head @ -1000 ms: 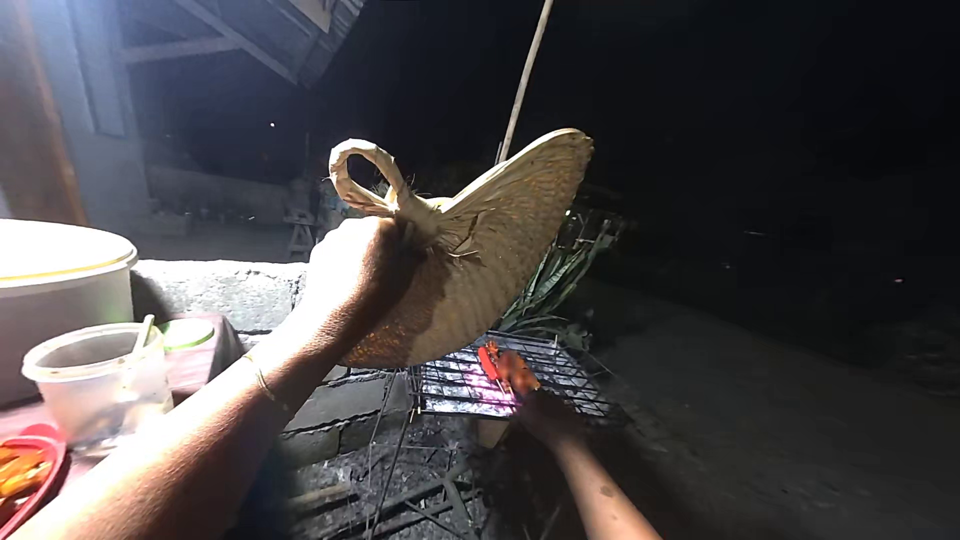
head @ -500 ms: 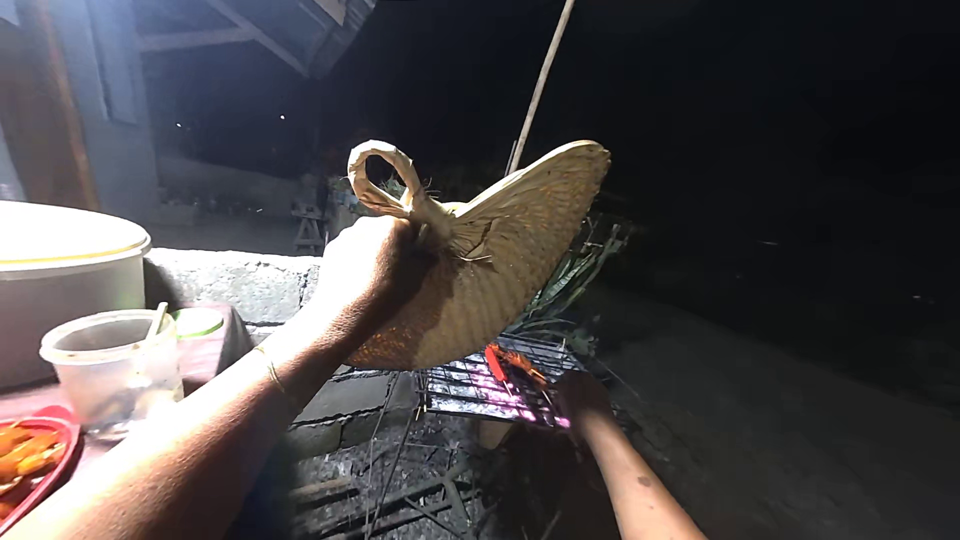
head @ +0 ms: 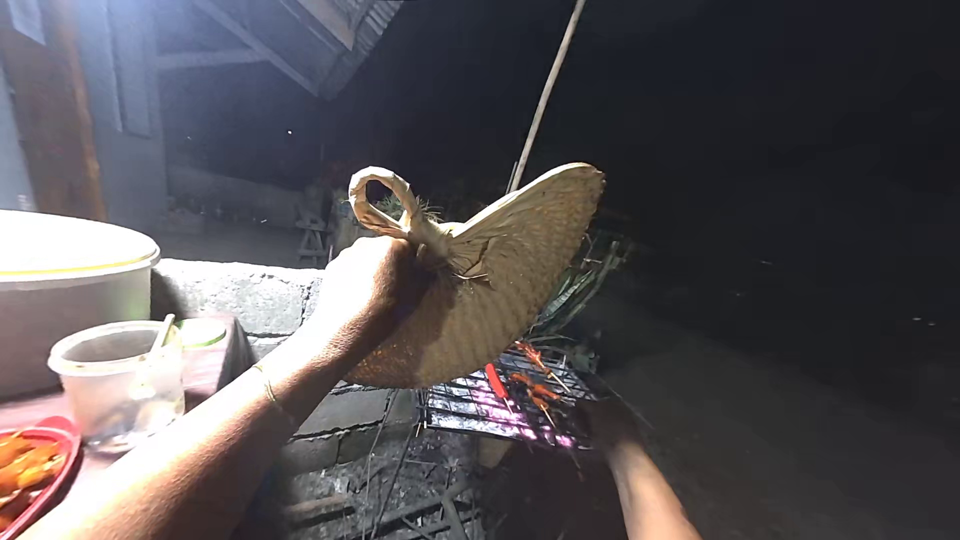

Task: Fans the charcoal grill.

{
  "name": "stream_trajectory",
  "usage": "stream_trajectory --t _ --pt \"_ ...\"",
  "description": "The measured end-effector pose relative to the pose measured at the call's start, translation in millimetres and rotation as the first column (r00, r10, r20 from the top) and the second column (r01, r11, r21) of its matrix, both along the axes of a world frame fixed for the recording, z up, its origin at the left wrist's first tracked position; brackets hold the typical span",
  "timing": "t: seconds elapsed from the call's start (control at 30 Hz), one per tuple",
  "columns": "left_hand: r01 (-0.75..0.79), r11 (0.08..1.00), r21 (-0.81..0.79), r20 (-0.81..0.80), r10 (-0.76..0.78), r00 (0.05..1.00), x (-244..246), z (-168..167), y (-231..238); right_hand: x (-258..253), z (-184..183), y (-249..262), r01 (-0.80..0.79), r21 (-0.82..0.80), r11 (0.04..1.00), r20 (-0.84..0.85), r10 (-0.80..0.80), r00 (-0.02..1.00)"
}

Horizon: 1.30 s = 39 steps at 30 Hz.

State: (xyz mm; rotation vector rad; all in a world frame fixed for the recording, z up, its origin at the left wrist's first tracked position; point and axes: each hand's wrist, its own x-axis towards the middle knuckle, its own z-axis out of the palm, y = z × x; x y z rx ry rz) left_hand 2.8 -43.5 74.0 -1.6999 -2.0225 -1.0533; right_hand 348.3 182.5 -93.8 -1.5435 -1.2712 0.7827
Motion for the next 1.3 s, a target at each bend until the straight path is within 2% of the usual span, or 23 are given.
stream_trajectory --t 0.27,0.37,0.57,0.73,0.83,0.93,1.07,1.3 --pt "0.01 1.0 0.024 0.051 -0.011 0.999 -4.4 2.1 -4.1 17.6 -6.5 -4.3 0.013 0.05 0.999 -0.434 0.01 0.901" --pt "0.024 0.999 0.029 0.062 -0.026 0.998 -4.0 1.5 -4.7 25.9 -8.2 -2.7 0.042 0.075 0.996 -0.498 0.001 0.867" --pt "0.026 0.999 0.03 0.03 -0.026 0.999 -2.3 0.2 -5.2 49.0 -11.4 -7.2 0.1 0.114 0.988 -0.498 -0.031 0.867" --pt "0.062 0.994 0.091 -0.006 -0.061 0.998 -4.4 -1.9 -7.9 71.3 -29.4 0.5 0.13 0.159 0.979 -0.436 -0.049 0.899" --pt "0.057 0.995 0.082 -0.017 -0.056 0.998 -1.1 -4.8 -10.6 81.7 -47.2 9.3 0.175 0.126 0.976 -0.421 -0.107 0.901" --pt "0.045 0.997 0.067 -0.026 -0.044 0.999 1.3 -10.3 -8.5 88.7 -65.7 10.3 0.182 0.11 0.977 -0.269 -0.147 0.952" --pt "0.109 0.987 0.114 -0.069 -0.102 0.992 -0.9 -19.7 -6.9 92.5 -74.0 10.7 0.23 0.072 0.97 -0.024 -0.229 0.973" --pt "0.135 0.984 0.113 -0.05 -0.13 0.99 1.6 -20.2 -4.5 96.9 -59.3 1.5 0.216 0.034 0.976 0.283 -0.217 0.934"
